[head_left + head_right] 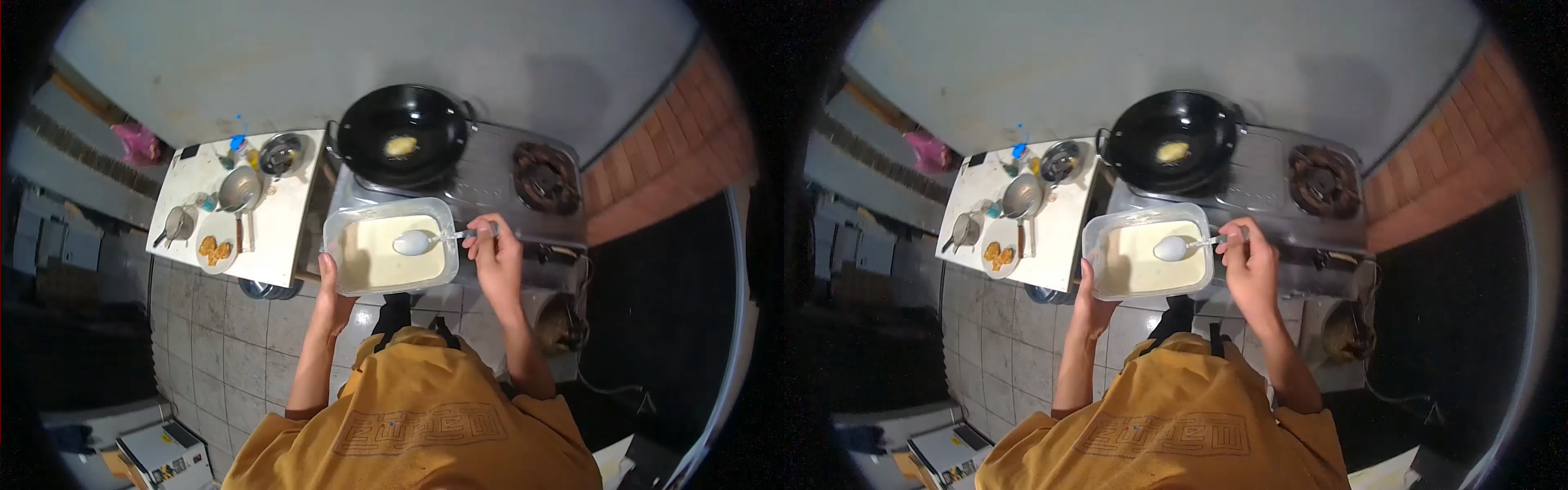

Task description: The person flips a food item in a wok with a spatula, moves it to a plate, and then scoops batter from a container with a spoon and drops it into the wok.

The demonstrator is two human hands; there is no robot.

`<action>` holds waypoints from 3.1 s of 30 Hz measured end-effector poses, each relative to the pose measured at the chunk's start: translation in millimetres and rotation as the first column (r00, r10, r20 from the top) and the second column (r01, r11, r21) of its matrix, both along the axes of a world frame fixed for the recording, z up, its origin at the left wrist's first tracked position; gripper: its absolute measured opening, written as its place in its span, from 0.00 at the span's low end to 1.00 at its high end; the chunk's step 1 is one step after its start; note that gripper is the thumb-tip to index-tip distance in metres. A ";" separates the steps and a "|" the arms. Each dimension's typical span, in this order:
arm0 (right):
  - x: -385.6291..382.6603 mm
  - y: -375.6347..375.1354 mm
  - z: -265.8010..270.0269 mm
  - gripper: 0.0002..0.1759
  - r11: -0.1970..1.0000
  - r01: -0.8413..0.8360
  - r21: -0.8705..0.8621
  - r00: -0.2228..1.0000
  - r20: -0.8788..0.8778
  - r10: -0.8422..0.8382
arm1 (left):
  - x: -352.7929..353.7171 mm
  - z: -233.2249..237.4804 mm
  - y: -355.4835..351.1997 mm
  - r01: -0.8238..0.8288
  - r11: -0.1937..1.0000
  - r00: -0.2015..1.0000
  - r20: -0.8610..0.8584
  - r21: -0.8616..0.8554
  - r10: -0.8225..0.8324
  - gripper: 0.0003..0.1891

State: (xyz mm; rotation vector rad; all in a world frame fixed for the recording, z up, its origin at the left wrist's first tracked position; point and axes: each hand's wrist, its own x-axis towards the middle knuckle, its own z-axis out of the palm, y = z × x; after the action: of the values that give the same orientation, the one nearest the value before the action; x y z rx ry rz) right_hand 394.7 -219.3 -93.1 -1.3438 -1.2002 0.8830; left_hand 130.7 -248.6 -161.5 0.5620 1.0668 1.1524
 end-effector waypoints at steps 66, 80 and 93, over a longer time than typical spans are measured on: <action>257.8 -9.2 -40.8 0.13 0.828 0.560 0.006 0.785 0.316 -0.533 | 363.3 5.2 162.7 0.537 0.682 0.839 -0.230 0.496 -0.493 0.22; 159.1 -388.2 -100.3 0.26 0.541 0.828 -0.149 0.501 0.630 -0.594 | 361.5 -21.0 -155.8 0.998 -0.015 -0.024 0.171 0.055 -0.985 0.30; 200.5 -605.7 -65.2 0.14 0.476 0.871 -0.119 0.474 0.453 -0.755 | 347.1 -38.9 -310.1 0.999 0.023 0.027 0.191 -0.025 -0.981 0.24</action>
State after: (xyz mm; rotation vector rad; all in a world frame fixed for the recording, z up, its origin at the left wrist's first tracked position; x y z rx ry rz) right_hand 595.1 -825.0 -158.3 -2.1609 -0.4491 0.1012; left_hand 477.8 -558.7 -200.4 0.8860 0.3395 -0.2566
